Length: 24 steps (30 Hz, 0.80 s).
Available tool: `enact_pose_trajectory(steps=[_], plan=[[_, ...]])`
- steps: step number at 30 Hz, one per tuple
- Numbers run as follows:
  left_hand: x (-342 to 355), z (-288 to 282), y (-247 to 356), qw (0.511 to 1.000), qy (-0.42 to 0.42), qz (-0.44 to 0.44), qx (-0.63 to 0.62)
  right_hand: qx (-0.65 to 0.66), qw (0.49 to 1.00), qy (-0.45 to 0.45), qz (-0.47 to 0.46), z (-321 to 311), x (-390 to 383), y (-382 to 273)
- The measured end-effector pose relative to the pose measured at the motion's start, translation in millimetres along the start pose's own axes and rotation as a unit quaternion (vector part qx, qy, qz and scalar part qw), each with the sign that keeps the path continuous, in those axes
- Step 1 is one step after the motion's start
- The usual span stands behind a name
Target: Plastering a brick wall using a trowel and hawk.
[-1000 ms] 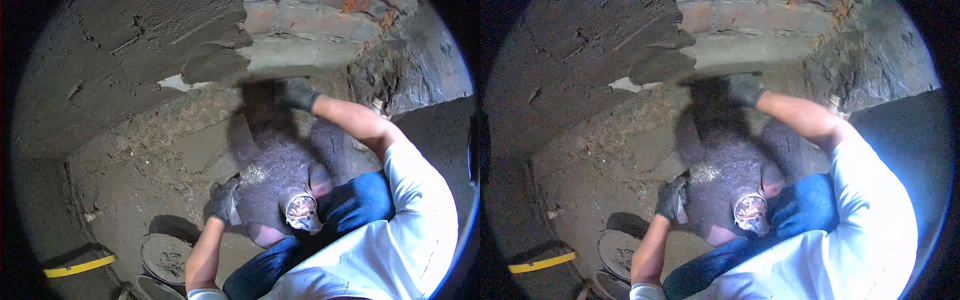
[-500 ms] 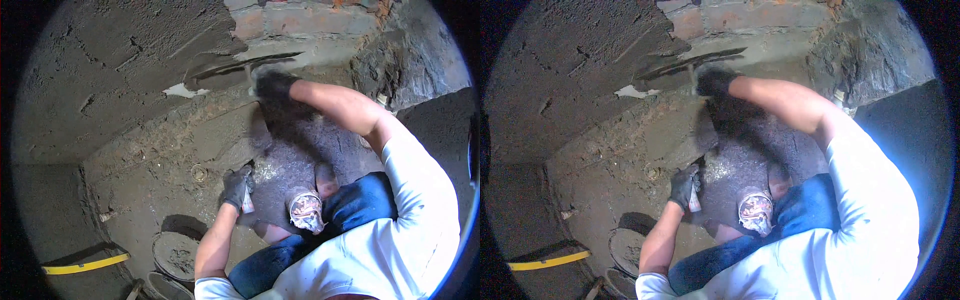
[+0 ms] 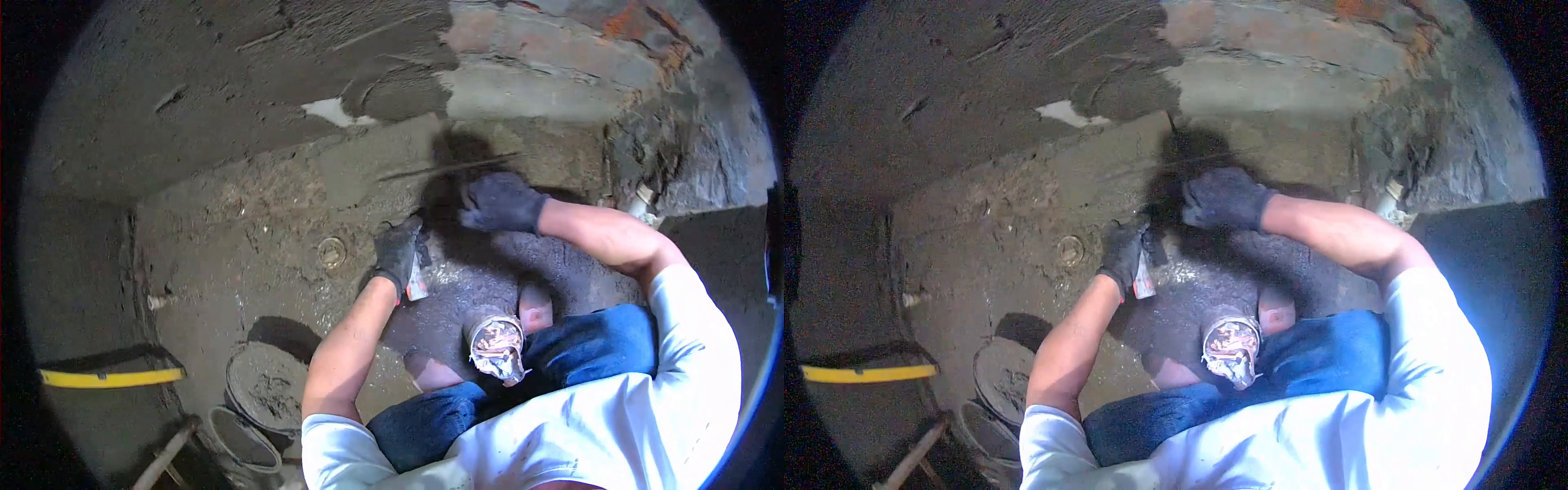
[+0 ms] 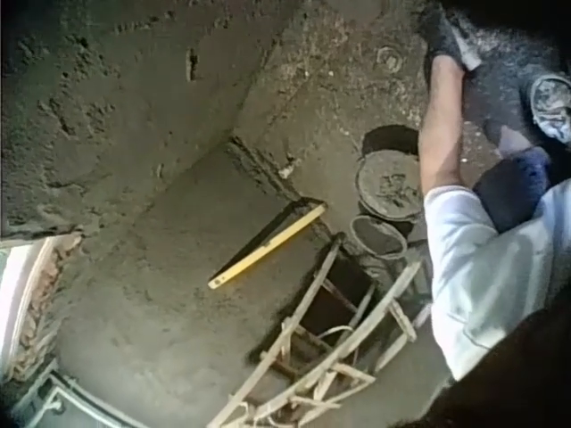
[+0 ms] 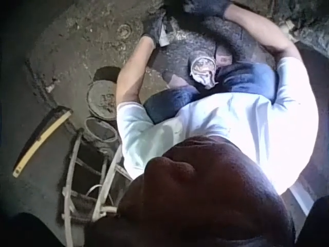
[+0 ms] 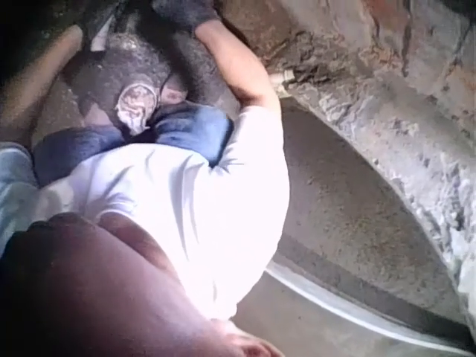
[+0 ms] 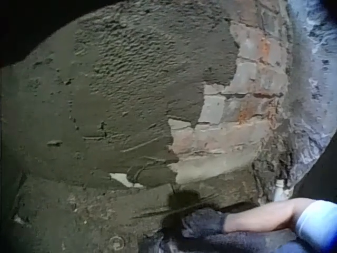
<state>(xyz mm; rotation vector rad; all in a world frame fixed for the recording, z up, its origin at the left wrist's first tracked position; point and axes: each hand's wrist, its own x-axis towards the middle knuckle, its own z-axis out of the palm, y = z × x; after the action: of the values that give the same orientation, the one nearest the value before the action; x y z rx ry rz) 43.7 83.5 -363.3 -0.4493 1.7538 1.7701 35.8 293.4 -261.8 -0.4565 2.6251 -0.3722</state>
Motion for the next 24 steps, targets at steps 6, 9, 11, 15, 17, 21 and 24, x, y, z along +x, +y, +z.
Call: enact_pose_trajectory(steps=[6,9,11,15,17,21,24], plan=[[-23,-32,1,0.988,-0.022,0.061,0.138,-0.026,0.994,0.026,-0.100,-8,-3,-14],[-49,-23,-25,0.606,0.184,0.532,0.562,-0.027,0.998,0.023,-0.059,-14,9,-33],[-45,-30,-60,0.660,0.146,0.516,0.526,0.055,0.997,0.001,-0.048,-28,13,-55],[14,-73,-74,0.658,0.092,0.516,0.541,0.137,0.977,0.034,-0.159,-30,40,-61],[-23,-52,3,0.988,0.001,0.009,0.156,0.046,0.992,0.036,-0.109,-26,18,-38],[-24,-83,6,0.961,0.054,0.250,0.104,-0.103,0.986,0.020,-0.131,-5,13,8],[-31,-110,-22,0.712,0.131,0.412,0.554,0.085,0.977,0.090,-0.173,6,28,13]])
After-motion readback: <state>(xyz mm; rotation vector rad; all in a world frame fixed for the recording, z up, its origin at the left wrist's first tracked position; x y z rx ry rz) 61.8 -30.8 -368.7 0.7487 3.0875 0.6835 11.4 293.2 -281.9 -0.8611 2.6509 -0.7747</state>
